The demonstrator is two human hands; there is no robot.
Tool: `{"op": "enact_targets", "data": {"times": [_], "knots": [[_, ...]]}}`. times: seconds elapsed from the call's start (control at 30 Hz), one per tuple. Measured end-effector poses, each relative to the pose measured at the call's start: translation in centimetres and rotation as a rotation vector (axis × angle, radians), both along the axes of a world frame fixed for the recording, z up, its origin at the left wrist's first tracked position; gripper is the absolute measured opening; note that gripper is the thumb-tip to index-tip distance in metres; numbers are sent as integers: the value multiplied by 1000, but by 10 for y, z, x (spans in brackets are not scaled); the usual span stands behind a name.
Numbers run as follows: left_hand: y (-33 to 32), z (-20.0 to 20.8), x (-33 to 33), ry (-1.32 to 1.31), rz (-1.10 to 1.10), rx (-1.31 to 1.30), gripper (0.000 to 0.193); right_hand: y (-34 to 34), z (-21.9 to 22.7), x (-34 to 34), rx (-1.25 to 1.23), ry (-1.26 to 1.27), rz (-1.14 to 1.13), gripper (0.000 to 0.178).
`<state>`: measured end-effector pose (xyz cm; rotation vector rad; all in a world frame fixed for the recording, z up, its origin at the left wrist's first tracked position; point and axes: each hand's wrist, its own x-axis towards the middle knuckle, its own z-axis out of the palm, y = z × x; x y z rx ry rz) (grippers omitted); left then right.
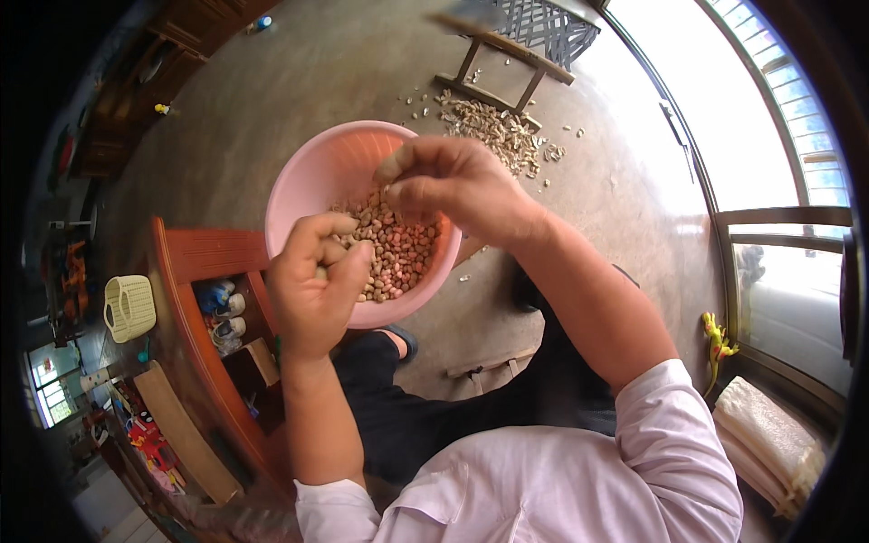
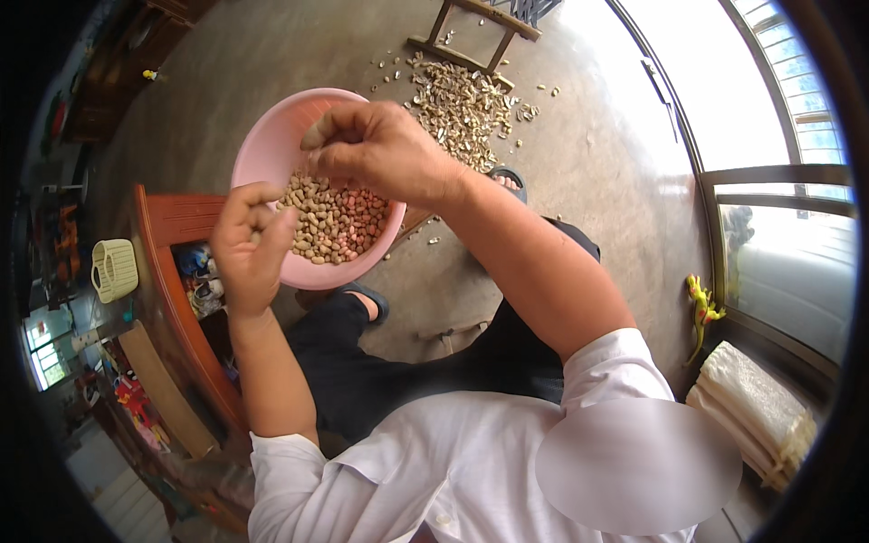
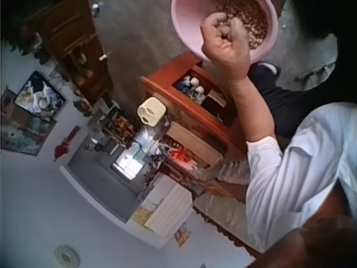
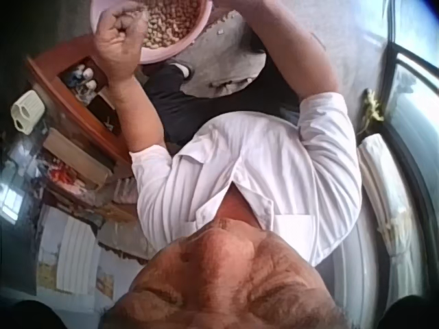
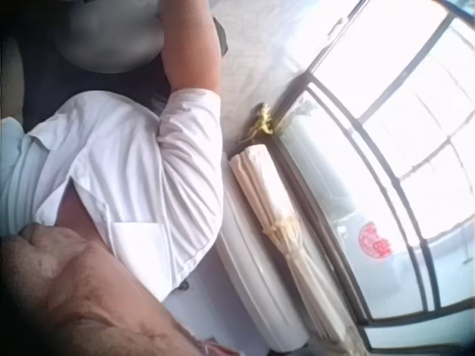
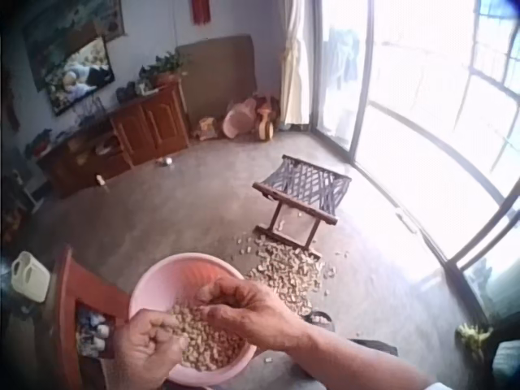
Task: The person sits on the floor and peels pistachios by hand, placing the kernels into a pink bowl and discarding the shells onto the floor. The task continues throughout the clip with repetitive hand motions.
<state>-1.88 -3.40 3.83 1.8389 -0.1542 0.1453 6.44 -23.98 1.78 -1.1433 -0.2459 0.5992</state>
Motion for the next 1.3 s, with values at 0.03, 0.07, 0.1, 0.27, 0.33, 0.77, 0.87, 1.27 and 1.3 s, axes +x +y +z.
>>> {"op": "enact_targets", "data": {"times": [0.03, 0.07, 0.1, 0.27, 0.33, 0.77, 0.87, 1.27, 1.3], "knots": [[0, -8, 3, 0, -1, 16, 22, 2, -1, -1, 6, 3, 14, 26], [-2, -14, 6, 0, 0, 33, 23, 4, -2, -3, 12, 6, 30, 28], [-4, -20, 5, 26, -6, 0, 25, 2, -3, -2, -52, -22, 44, 32], [0, -23, -2, 44, -1, -66, 19, 10, 1, -6, -58, -49, 77, 38], [-1, -23, -4, 50, 4, -79, 18, 11, -1, -7, -77, -48, 87, 39], [3, -27, -2, 112, -40, -219, 7, 15, -11, -10, 0, 71, 250, 24], [0, -25, 1, 128, -67, -253, 5, 12, -13, -10, -58, 72, 286, 23], [0, -37, 4, 159, -145, -395, 11, 24, -29, -17, -76, 123, 187, 25], [1, -40, 4, 161, -138, -394, 11, 25, -29, -18, -84, 125, 178, 25]]}}
